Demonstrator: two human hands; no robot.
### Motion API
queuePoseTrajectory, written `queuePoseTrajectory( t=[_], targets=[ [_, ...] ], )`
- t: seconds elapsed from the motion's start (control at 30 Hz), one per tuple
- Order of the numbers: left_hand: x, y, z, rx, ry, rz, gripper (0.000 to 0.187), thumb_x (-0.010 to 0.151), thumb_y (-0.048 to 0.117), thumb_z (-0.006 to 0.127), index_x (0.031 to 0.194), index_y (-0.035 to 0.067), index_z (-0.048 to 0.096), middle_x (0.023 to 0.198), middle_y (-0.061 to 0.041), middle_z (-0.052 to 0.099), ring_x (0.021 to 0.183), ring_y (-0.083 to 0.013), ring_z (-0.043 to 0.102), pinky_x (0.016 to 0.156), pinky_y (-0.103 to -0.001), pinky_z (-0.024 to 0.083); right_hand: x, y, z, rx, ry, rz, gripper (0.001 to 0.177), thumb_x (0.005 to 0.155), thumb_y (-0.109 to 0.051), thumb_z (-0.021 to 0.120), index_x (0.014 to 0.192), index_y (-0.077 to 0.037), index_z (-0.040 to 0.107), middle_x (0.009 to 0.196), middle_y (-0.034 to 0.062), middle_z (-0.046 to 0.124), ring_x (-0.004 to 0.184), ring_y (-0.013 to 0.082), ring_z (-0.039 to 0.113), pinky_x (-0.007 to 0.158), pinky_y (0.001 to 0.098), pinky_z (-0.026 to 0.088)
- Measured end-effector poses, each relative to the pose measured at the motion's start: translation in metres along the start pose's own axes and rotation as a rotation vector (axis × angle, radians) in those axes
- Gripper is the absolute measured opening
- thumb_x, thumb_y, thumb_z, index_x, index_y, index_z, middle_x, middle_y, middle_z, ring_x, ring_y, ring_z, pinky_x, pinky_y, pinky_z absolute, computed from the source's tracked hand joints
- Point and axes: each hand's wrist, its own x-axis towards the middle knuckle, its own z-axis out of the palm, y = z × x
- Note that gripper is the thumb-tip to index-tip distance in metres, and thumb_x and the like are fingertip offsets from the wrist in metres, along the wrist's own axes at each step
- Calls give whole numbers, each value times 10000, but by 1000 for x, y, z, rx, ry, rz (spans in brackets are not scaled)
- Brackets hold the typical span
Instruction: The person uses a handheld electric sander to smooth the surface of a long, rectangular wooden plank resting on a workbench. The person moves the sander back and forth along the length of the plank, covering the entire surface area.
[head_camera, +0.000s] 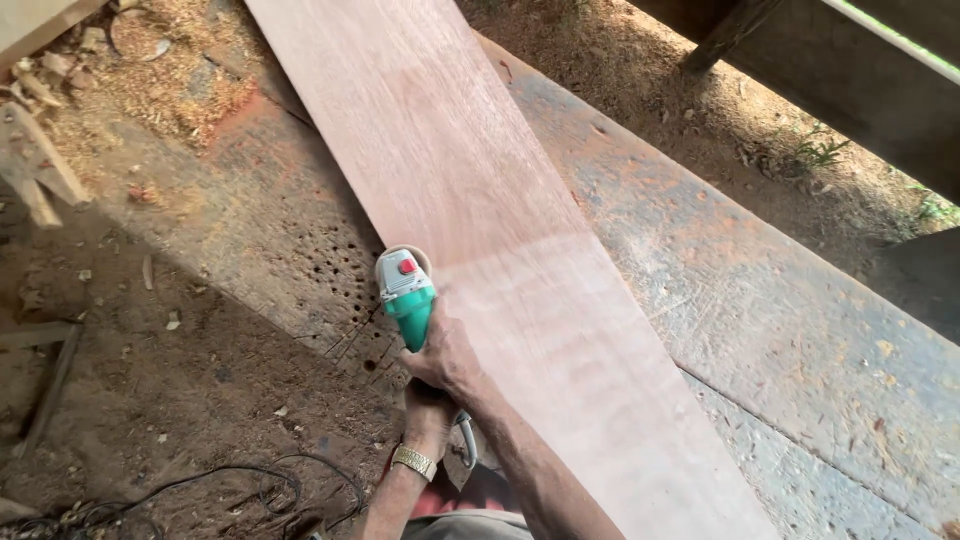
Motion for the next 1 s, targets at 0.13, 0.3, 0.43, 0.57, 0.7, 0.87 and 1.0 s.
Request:
queuePoseTrajectory(
  t=[0.13, 0.3, 0.43, 0.57, 0.7, 0.87, 1.0],
  targets=[
    [7, 18, 23, -36, -38, 72, 427, 869, 274, 715, 1175, 1, 595, 994, -122, 756, 869, -201, 745, 749, -351, 649, 6, 17, -24, -2, 51, -28, 672, 701, -149, 782, 1221, 62, 412, 881, 304, 710, 823, 410, 744, 702, 443, 632],
    [28, 26, 92, -276, -260, 187, 356, 949, 207, 558, 1253, 27, 518, 1102, -114, 686, 997, -186, 680, 866, -354, 603, 7, 57, -78, -15, 138, 32, 650, 661, -148, 792, 1163, 52, 431, 872, 279, 706, 814, 369, 754, 683, 427, 653],
    [36, 53, 135, -365, -421, 308, 316, 1040, 147, 412, 1338, 45, 425, 1213, -108, 617, 1110, -169, 617, 986, -345, 561, 13, 89, -119, -19, 195, 80, 689, 654, -182, 810, 1179, 49, 427, 877, 272, 703, 795, 366, 756, 690, 408, 669],
    [59, 50, 182, -471, -574, 320, 329, 1053, 163, 414, 1354, 30, 417, 1222, -94, 629, 1121, -153, 617, 1027, -330, 541, 16, 109, -152, -54, 302, 96, 687, 656, -228, 812, 1151, 74, 442, 844, 272, 714, 767, 372, 763, 671, 414, 661],
    [44, 68, 207, -439, -573, 416, 332, 1042, 164, 442, 1345, 28, 449, 1221, -90, 655, 1127, -154, 620, 1009, -341, 529, 8, 127, -178, -88, 339, 159, 773, 644, -248, 811, 1219, 77, 409, 871, 274, 698, 788, 395, 739, 699, 447, 637],
    [-21, 137, 172, -117, -526, 391, 339, 973, 183, 570, 1280, 47, 526, 1217, -78, 692, 1120, -126, 655, 976, -305, 558, -16, 116, -192, -21, 457, 103, 771, 608, -213, 770, 1264, 45, 456, 935, 267, 688, 854, 399, 696, 774, 487, 571],
    [2, 86, 191, -218, -509, 251, 369, 976, 152, 583, 1300, 18, 469, 1223, -87, 652, 1125, -139, 643, 975, -311, 578, -13, 125, -177, -43, 433, 73, 678, 629, -205, 788, 1167, 56, 469, 916, 273, 682, 822, 404, 700, 728, 495, 576]
  ],
)
